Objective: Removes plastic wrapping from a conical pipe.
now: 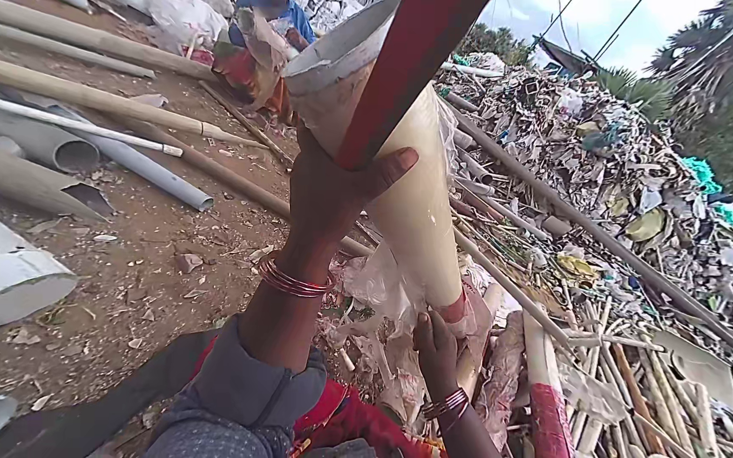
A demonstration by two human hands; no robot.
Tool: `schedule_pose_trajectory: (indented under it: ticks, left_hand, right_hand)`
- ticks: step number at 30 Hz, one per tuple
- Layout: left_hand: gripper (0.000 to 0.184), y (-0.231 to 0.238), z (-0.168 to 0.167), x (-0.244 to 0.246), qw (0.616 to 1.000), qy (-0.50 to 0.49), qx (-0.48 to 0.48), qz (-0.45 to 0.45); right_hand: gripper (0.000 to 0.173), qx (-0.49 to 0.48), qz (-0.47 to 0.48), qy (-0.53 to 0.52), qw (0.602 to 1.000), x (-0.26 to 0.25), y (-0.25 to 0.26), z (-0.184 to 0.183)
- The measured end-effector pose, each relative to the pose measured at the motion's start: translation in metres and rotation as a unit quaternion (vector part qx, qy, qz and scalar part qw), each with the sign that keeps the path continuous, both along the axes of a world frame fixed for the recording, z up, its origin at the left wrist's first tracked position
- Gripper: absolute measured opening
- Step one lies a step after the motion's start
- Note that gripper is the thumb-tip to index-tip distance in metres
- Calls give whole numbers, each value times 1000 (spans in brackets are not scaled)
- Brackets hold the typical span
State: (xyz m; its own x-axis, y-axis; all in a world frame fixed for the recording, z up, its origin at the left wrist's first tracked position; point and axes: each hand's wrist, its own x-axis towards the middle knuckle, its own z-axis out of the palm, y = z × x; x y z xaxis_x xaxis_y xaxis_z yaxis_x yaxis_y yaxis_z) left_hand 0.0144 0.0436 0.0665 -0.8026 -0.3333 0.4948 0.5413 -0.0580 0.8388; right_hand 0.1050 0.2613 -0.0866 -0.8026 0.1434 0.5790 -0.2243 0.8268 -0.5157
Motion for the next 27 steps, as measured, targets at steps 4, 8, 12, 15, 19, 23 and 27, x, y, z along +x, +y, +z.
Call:
schedule_pose_trajectory:
  ticks: [4,8,12,15,19,23,27]
  left_hand:
    - [94,8,1,11,999,45,-1,-7]
    - [107,12,0,16,998,70,-4,1]
    - [105,11,1,13,998,64,0,0]
    - [103,12,0,13,998,65,-2,0]
    - [108,13,1,19,998,65,-15,11]
    - [105,14,1,20,998,60,-8,9]
    - [105,8,1,14,1000,29,1,4]
  right_hand:
    - [41,-143,89,11,986,1,2,-9]
    - [22,-355,193,16,914,10,23,-2]
    - [25,-412,128,49,901,21,44,20]
    - [19,-257,101,48,960,21,41,52]
    - [50,38,19,11,999,13,-1,98]
    - [45,154,-95,-9,983,1,-40,115]
    - [40,205,-78,68,973,-14,-44,93]
